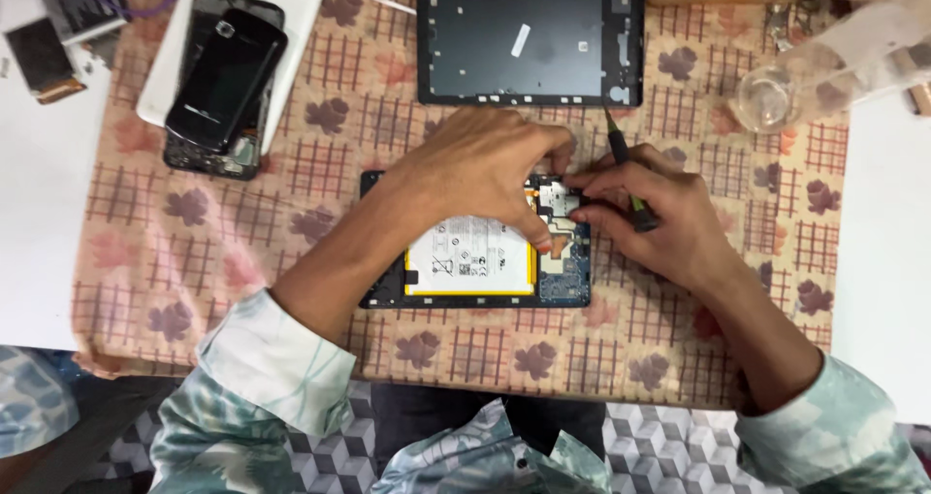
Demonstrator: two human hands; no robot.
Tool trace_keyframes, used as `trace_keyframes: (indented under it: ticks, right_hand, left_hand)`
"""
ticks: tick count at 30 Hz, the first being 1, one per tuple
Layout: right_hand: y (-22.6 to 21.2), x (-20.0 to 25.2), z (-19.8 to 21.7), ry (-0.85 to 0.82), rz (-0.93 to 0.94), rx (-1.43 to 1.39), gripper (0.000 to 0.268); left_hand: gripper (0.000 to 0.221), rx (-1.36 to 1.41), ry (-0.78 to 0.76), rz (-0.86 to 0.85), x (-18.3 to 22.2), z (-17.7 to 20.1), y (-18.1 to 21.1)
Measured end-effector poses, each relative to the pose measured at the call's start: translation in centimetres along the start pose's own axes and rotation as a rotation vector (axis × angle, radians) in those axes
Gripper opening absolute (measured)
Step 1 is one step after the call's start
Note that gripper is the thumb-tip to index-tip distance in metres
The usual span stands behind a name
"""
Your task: The person uses a screwdriver to remove screws from a disassembled tablet lying on a table. They carefully unscrew multiple fasteners around the internal frame and battery area while holding the device steady with the other hand.
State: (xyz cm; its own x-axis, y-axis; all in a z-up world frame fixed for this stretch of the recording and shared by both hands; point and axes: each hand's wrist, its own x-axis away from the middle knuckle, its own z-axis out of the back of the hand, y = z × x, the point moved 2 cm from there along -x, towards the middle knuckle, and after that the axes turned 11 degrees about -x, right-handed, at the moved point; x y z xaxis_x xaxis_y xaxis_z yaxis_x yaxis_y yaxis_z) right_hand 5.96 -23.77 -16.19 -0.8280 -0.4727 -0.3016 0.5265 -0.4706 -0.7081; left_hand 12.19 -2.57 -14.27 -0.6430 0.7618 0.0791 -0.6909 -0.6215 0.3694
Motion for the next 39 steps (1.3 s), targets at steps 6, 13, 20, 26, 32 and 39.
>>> trace_keyframes:
  ticks: [6, 13, 20, 26, 32, 39]
  right_hand:
    - [-0.4, -0.2, 0.0, 0.035, 0.044, 0.014, 0.025]
    - [-1.0, -0.3, 0.2, 0.068, 0.138, 0.051, 0.026]
    - [-0.4, -0.3, 0.8, 0.052, 0.03, -0.031, 0.021]
    - [-0.3, -0.3, 0.7, 0.066, -0.065, -0.025, 0.028]
    - [-0.2, -0.4, 0.8, 0.041, -0.078, 0.014, 0.03]
    - [-0.5, -0.3, 0.5, 0.062, -0.017, 0.058, 0.033]
  left_hand:
    - [0.075, 0.009, -0.001, 0.054, 0.2, -0.3, -0.1]
    - [0.048, 0.189, 0.006, 0.09, -0.3, 0.0, -1.1]
    - [0.032, 0.2, 0.065, 0.138, -0.1, -0.4, -0.8]
    - [0.03, 0.243, -0.049, 0.159, -0.7, -1.3, 0.6]
    - [0.021, 0.287, 0.001, 0.22, -0.6, -1.3, 0.4]
    - [0.024, 0.247, 0.007, 0.257, -0.9, -1.6, 0.0]
